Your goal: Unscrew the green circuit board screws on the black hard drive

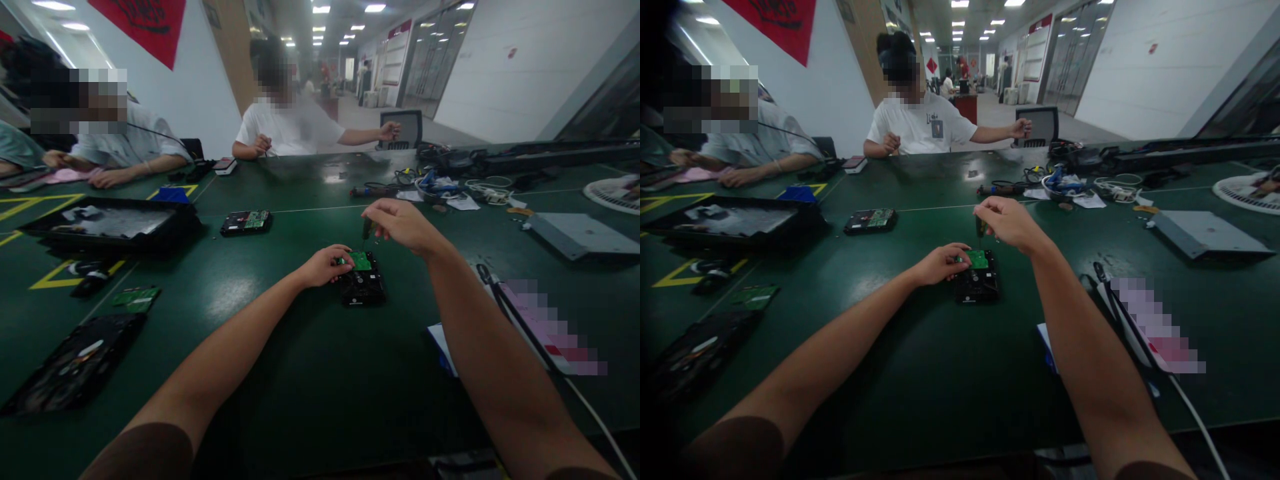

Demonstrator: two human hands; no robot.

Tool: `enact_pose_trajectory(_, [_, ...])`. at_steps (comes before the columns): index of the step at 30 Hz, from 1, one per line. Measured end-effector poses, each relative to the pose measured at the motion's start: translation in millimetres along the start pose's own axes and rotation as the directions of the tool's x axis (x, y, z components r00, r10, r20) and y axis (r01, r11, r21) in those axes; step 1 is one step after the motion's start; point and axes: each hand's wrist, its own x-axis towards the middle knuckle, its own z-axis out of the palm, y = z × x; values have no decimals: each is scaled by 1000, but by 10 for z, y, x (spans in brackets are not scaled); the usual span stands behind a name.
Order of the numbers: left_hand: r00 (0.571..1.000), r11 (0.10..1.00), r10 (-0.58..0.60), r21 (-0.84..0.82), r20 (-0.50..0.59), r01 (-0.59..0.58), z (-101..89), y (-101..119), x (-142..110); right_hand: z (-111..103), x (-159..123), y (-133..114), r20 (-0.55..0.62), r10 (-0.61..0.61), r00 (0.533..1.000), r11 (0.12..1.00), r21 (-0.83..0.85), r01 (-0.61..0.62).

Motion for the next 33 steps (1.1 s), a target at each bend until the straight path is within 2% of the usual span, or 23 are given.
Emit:
enact_pose_trajectory(2, [1000,1000,-6,4,4,6,-3,3,1,0,-4,-1,-41,11,999,999,-31,-12])
enact_pose_trajectory(5, [1000,1000,-3,8,9,3,-5,5,1,16,-14,-31,-62,73,995,997,20,-72])
enact_pose_trajectory(11, [1000,1000,5,6,0,-5,0,2,0,36,-23,-41,26,28,999,987,159,-32])
enact_pose_trajectory(14, [1000,1000,5,1,-3,-5,2,4,-2,18,-12,-4,11,-1,1000,997,81,0])
enact_pose_trajectory(17, [1000,1000,14,1,-4,-14,5,12,-4,-5,-4,10,-69,-22,997,996,-87,16])
enact_pose_trajectory(19, [1000,1000,15,2,-2,-15,7,24,-6,-11,-1,3,-114,-4,993,992,-128,-11])
enact_pose_trajectory(22, [1000,1000,-1,2,-9,1,9,47,-9,-7,-4,-16,-108,29,994,995,-88,-39])
enact_pose_trajectory(29, [1000,1000,-12,8,-3,12,4,46,-11,21,-27,-33,47,-31,998,997,74,27])
enact_pose_trajectory(33, [1000,1000,-1,11,3,1,-1,40,-9,21,-30,-45,-37,-35,999,999,-2,35])
